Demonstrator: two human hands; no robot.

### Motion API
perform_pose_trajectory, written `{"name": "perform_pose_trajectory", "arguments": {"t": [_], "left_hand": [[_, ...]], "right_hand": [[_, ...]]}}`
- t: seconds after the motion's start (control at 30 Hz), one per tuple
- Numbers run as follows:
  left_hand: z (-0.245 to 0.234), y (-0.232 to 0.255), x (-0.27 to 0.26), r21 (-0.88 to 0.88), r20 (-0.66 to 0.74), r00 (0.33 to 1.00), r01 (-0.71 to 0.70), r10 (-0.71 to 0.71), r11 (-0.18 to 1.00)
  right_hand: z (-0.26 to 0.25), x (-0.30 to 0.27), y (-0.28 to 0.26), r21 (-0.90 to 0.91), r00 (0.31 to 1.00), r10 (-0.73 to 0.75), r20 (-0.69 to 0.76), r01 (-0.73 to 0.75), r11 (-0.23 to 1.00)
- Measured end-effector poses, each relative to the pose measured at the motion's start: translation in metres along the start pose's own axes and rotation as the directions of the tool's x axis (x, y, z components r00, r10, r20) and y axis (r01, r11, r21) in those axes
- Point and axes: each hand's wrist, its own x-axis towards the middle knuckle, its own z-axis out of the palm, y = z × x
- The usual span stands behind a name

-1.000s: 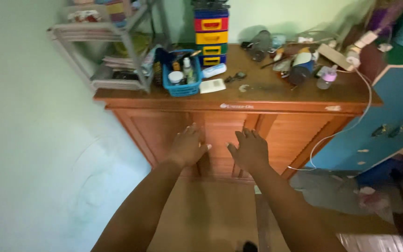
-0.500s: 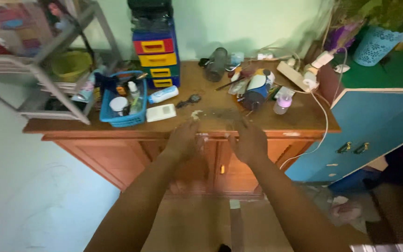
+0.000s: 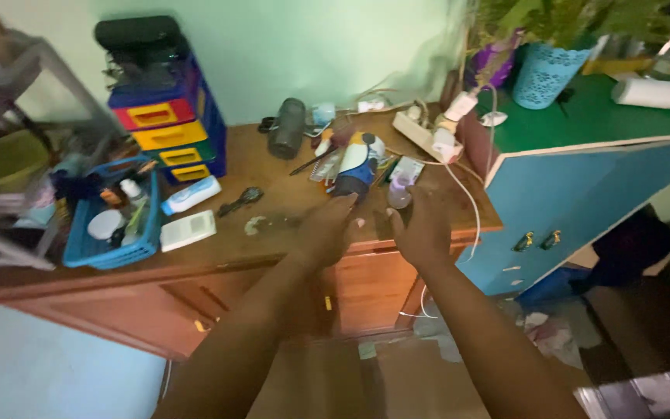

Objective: The person picks up several pieces of clothing from the floor and places them into a cardboard box. They then pick up a green stuffed toy and place it on the bed. Finally, they organize stationery items on a desk by placing pens, scissors, and a ruler into a cup.

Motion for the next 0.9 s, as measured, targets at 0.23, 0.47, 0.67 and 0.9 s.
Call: {"name": "perform_pose_trajectory", "arguments": {"t": [0.23,0.47,0.67,0.9], "left_hand": [[-0.008,0.064,0.059,-0.359,0.048,0.998,0.053,-0.038,0.932],[0.06,0.031,0.084,-0.255,0.295,0.885,0.436,-0.36,0.863],[0.077,0.022,0.097,-0.405,0.195,0.933,0.358,-0.303,0.841],[0.063,0.046,0.134,-0.458,-0.004,0.982,0.166,-0.189,0.873]], "right_hand": [[0.001,0.017,0.031,0.1,0.992,0.127,-0.008,-0.126,0.987],[0.026,0.042,0.035,0.211,0.995,0.097,0.007,-0.096,0.973],[0.05,0.054,0.055,0.221,0.978,0.201,0.062,-0.209,0.952],[0.027,0.064,0.064,-0.035,0.943,0.299,-0.145,-0.307,0.951]]}}
